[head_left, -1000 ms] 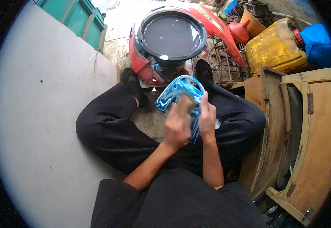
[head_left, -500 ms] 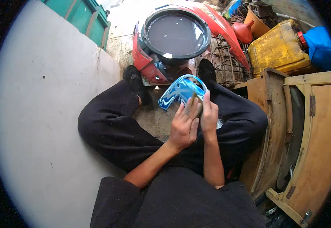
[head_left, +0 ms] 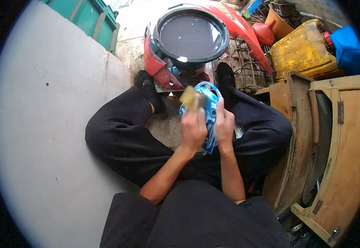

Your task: The person sands the surface of a blue and white patterned motorcycle fairing piece using a yellow sanding block, dipping the piece into a bucket of water occasionally.

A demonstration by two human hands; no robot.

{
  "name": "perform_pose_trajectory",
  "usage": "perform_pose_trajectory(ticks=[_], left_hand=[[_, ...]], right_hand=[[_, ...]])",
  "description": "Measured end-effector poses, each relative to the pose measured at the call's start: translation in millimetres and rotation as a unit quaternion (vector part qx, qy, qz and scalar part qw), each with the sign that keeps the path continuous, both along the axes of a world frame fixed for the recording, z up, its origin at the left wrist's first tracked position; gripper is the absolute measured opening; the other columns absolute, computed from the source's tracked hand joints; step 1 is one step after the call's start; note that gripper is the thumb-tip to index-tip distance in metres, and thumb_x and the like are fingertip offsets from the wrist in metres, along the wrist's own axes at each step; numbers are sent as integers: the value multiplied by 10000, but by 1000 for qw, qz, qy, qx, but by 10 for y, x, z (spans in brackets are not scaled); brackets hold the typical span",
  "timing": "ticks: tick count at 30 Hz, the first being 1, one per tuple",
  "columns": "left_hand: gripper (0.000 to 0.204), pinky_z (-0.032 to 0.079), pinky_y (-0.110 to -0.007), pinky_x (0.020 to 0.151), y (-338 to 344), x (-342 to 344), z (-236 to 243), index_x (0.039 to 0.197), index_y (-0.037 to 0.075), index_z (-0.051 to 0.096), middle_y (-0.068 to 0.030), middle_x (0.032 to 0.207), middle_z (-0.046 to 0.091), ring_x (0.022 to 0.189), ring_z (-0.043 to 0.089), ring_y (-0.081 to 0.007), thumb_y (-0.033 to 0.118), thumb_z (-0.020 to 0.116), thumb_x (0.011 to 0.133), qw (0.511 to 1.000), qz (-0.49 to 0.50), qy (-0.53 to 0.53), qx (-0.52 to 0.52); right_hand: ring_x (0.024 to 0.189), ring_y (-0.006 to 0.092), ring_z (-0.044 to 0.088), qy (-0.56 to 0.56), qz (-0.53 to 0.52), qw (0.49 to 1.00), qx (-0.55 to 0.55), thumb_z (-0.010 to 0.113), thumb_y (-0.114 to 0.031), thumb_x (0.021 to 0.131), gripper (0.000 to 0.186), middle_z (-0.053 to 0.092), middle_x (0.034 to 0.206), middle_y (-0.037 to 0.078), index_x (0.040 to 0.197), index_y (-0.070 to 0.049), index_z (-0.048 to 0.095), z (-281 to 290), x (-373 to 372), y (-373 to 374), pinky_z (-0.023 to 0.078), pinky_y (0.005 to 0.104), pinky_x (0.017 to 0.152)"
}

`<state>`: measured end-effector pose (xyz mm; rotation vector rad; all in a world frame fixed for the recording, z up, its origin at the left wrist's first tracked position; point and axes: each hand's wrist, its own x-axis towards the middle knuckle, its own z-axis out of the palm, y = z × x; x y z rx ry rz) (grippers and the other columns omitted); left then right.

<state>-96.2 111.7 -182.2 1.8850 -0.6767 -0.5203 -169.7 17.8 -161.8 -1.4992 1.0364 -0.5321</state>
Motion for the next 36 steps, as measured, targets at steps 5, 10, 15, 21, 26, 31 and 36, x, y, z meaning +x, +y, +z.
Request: perform_pose_trajectory(ticks=[5,10,15,21,26,31,36], left_hand=[[448,450,-505,1041,35,-62,191,1388,-82,537,-295,1293,625,1187,617,-438,132,487,997,1000,9,-25,-9],[392,350,-558,1129,41,-205,118,1317,-65,603,-242,1451,539,1357,514,-386,116,500,985,972,-55,-201,-105],[280,361,-556,1111,-14,-58,37,1111,-68,676,-272,1419,552,1315,537,-407,102,488,992,990,-11,-139,-35],[424,285,-548,1169,77,-245,153,1354,-61,581,-251,1436,550,1377,501,-372,134,511,983,969,-93,-202,-105],[411,326,-585,1114,-15,63,194,1354,-36,594,-228,1251,653,1190,612,-376,155,464,1013,1000,-10,-11,10],[455,323,-573,1128,12,-78,115,1407,-56,535,-255,1244,642,1191,608,-378,151,479,1005,992,-36,-119,-15],[388,351,-586,1102,-67,-196,122,1294,-68,598,-292,1328,599,1043,655,-427,163,474,1008,967,-52,-214,-126]], right_hand=[[620,80,435,-33,-21,998,55,433,-463,1089,645,531,638,-18,734,42,619,92,5,-12,356,315,546],[650,88,458,-5,-37,999,-14,422,-464,1091,651,556,654,4,773,56,650,116,9,-23,378,314,573],[640,75,449,-16,-7,999,38,412,-480,1090,664,555,653,-22,779,49,664,75,0,-22,356,310,548],[645,78,471,-102,-86,989,68,417,-482,1089,646,585,682,-25,788,21,688,174,57,-34,390,303,581],[660,76,481,-21,-17,999,18,425,-448,1094,619,609,709,-20,823,40,692,57,-14,1,392,286,590],[660,71,482,-57,-40,995,75,437,-426,1095,592,618,709,-15,880,50,716,71,-20,-57,398,293,591],[692,79,515,-48,-49,998,5,442,-431,1092,589,665,757,7,932,55,732,116,-23,-40,429,293,624]])
